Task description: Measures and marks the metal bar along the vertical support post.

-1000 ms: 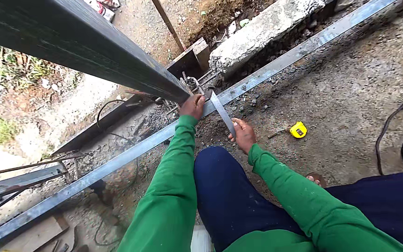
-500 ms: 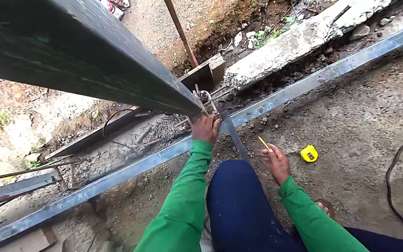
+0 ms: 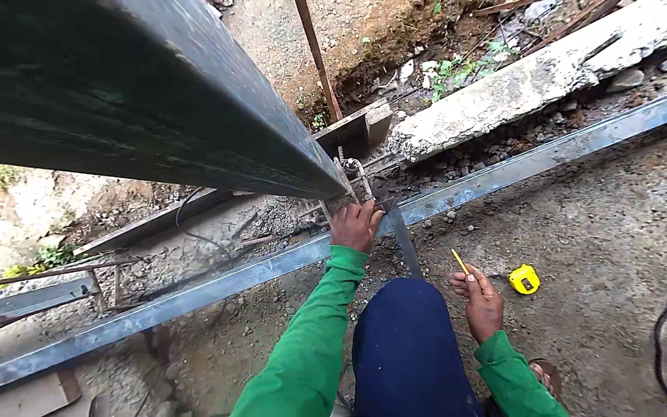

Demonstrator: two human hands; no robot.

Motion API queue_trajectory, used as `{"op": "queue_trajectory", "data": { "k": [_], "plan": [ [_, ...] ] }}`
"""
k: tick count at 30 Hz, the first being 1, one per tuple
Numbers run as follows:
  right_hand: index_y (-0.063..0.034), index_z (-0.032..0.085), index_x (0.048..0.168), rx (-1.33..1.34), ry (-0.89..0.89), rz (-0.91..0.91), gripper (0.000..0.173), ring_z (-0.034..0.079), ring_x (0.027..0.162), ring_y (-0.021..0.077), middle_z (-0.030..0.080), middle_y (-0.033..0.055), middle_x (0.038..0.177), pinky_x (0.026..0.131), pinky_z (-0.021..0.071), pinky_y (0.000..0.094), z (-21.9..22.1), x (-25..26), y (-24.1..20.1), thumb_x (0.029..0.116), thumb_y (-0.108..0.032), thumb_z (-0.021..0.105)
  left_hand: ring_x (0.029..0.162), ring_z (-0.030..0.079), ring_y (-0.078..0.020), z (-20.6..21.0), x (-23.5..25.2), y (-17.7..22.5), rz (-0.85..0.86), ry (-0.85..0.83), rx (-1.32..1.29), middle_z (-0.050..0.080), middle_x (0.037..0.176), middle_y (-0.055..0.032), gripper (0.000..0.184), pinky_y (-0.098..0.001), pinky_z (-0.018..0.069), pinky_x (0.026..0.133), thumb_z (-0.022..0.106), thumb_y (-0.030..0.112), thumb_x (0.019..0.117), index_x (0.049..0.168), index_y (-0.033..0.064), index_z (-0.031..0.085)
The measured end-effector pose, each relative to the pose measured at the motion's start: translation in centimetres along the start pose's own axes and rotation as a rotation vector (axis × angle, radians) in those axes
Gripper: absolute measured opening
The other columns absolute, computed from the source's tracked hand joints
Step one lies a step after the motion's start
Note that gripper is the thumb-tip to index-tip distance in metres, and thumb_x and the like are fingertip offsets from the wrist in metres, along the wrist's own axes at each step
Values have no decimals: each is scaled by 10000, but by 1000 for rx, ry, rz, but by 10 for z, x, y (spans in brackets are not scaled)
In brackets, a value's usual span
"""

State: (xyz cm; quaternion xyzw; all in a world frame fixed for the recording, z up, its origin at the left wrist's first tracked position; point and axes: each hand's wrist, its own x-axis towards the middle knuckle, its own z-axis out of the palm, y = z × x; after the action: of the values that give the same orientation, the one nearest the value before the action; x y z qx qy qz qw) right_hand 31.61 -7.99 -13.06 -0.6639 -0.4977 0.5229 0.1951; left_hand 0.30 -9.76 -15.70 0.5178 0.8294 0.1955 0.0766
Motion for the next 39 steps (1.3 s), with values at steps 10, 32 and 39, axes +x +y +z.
{"op": "queue_trajectory", "data": {
  "k": [10,32,39],
  "plan": [
    [32,566,1379,-4,16,8,400,750,887,183,756,103,1062,790,632,329,-6,7,6,1099,-189,384,955,682,-305,5,-1,-3,48,41,1,698,1006,-111,380,-476,572,810,528,430,1063,1225,152,730],
    [52,580,1348,-71,-21,-198,383,743,916,159,748,105,1072,841,630,339,-12,19,-37,1096,-175,402,996,689,-360,-4,3,4,14,-59,11,709,1075,-162,398,-540,561,825,526,436,1068,1318,180,699],
    [3,581,1381,-73,-66,-293,385,738,934,155,742,91,1102,872,625,361,-15,14,-46,1110,-202,400,1059,675,-386,-8,4,9,-10,-117,49,705,1116,-189,420,-563,540,891,474,445,1083,1350,192,676]
  ]
}}
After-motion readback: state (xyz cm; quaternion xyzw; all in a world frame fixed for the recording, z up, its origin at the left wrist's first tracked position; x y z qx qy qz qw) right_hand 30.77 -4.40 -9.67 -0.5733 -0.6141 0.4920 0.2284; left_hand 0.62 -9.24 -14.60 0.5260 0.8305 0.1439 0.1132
